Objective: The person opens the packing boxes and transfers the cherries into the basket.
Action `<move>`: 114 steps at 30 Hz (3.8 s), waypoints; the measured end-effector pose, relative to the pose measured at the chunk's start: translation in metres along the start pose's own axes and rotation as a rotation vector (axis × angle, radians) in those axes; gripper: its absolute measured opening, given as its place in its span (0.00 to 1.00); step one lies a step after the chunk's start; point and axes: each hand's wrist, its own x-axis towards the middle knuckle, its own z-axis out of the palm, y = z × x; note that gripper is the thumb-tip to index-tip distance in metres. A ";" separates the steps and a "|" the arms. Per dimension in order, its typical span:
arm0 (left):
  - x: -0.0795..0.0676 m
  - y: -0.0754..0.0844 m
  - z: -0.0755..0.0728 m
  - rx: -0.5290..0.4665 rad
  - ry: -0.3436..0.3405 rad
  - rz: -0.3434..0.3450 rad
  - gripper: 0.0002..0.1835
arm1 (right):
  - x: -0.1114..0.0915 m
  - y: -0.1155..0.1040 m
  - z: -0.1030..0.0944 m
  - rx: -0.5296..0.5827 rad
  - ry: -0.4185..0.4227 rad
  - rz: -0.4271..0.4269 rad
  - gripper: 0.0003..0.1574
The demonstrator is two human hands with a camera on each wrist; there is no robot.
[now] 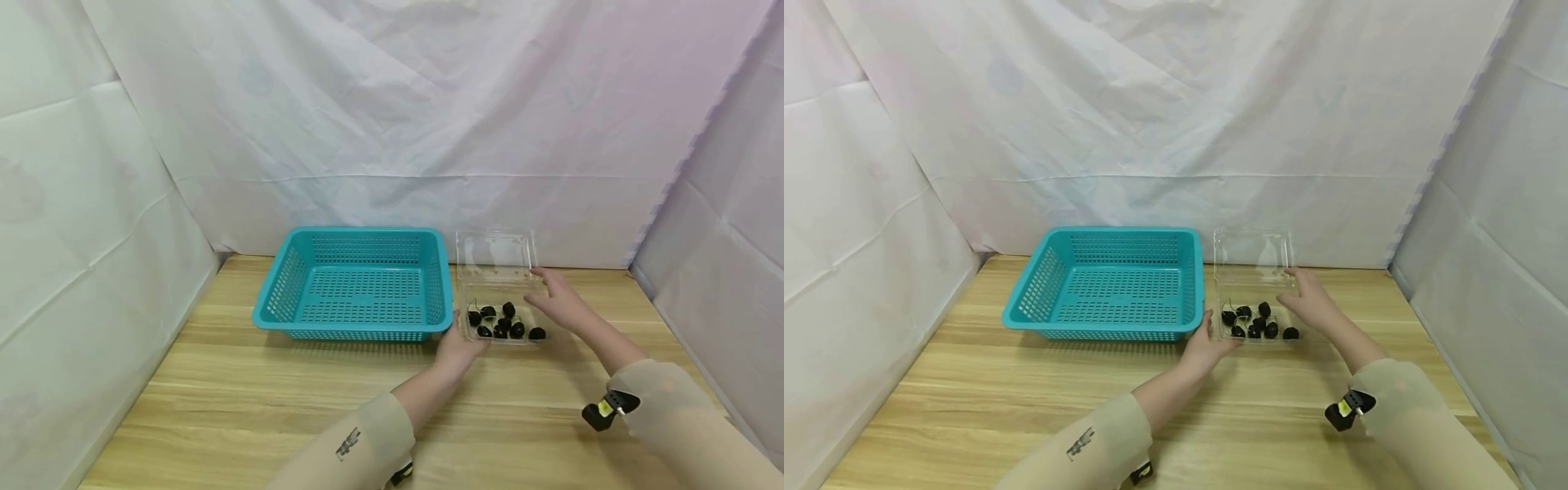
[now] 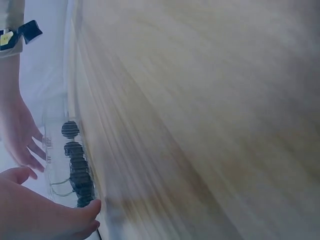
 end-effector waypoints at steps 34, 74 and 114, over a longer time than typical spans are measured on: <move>-0.057 0.006 -0.070 0.192 -0.377 0.245 0.17 | -0.023 -0.040 0.023 -0.090 0.009 -0.195 0.38; -0.038 0.013 -0.214 0.661 0.259 0.938 0.13 | -0.025 -0.032 0.054 -0.103 0.009 -0.197 0.20; 0.022 -0.011 -0.320 0.624 0.565 0.470 0.18 | -0.021 -0.032 0.058 -0.105 0.039 -0.106 0.16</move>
